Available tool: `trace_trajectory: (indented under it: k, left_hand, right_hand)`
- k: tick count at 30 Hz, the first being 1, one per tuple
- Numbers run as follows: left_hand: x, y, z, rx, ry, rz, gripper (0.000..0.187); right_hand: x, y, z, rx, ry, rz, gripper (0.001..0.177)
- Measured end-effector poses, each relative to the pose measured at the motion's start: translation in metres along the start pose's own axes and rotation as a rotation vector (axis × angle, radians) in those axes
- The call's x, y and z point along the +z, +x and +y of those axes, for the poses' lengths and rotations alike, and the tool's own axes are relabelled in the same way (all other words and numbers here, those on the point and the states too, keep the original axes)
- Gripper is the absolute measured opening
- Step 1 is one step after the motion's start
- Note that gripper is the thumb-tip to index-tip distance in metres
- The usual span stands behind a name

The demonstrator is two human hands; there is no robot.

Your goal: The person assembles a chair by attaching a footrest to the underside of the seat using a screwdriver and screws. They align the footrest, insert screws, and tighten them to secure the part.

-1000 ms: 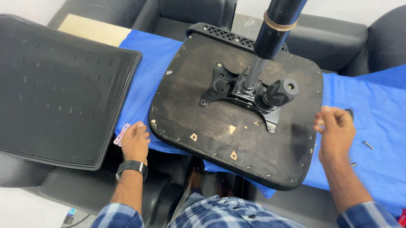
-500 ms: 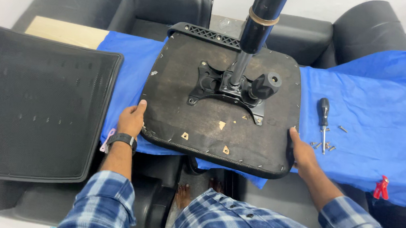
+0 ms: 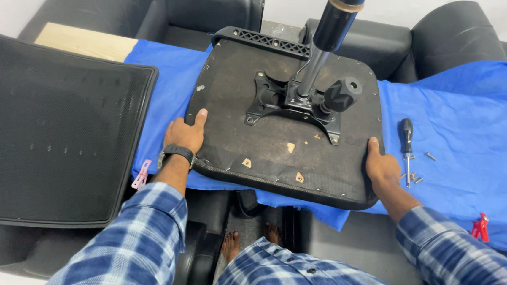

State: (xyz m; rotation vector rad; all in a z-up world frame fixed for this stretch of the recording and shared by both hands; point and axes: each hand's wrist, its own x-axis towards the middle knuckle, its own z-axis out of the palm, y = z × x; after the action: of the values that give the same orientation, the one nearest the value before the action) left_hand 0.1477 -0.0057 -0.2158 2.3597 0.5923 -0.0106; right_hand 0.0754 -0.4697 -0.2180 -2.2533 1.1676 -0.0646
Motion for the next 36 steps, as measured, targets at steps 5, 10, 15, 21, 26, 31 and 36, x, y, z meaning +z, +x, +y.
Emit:
trace_trajectory:
  k: [5, 10, 15, 21, 26, 31, 36]
  left_hand:
    - [0.006, -0.014, 0.01, 0.016, 0.006, 0.031, 0.08]
    - [0.011, -0.01, 0.002, 0.005, -0.016, 0.04, 0.08]
    - [0.019, -0.007, -0.009, 0.009, -0.053, 0.047, 0.079]
    - [0.014, 0.012, -0.032, -0.03, -0.185, -0.101, 0.079]
    - [0.008, 0.019, -0.039, -0.072, -0.308, -0.228, 0.077]
    - [0.009, 0.013, -0.041, -0.126, -0.455, -0.25, 0.075]
    - [0.011, 0.013, -0.046, -0.067, -0.476, -0.213, 0.075]
  right_hand:
    - [-0.008, 0.024, -0.008, -0.055, -0.072, -0.018, 0.094]
    - [0.002, 0.03, 0.001, -0.075, -0.059, -0.029, 0.094]
    - [0.004, 0.028, 0.004, -0.054, -0.061, -0.046, 0.093]
    - [0.005, 0.025, 0.004, -0.072, -0.071, -0.027, 0.094]
    - [0.005, 0.027, 0.006, -0.074, -0.068, -0.05, 0.093]
    - [0.008, 0.03, 0.007, -0.091, -0.102, -0.04, 0.096]
    - [0.006, 0.027, 0.006, -0.085, -0.109, -0.058, 0.098]
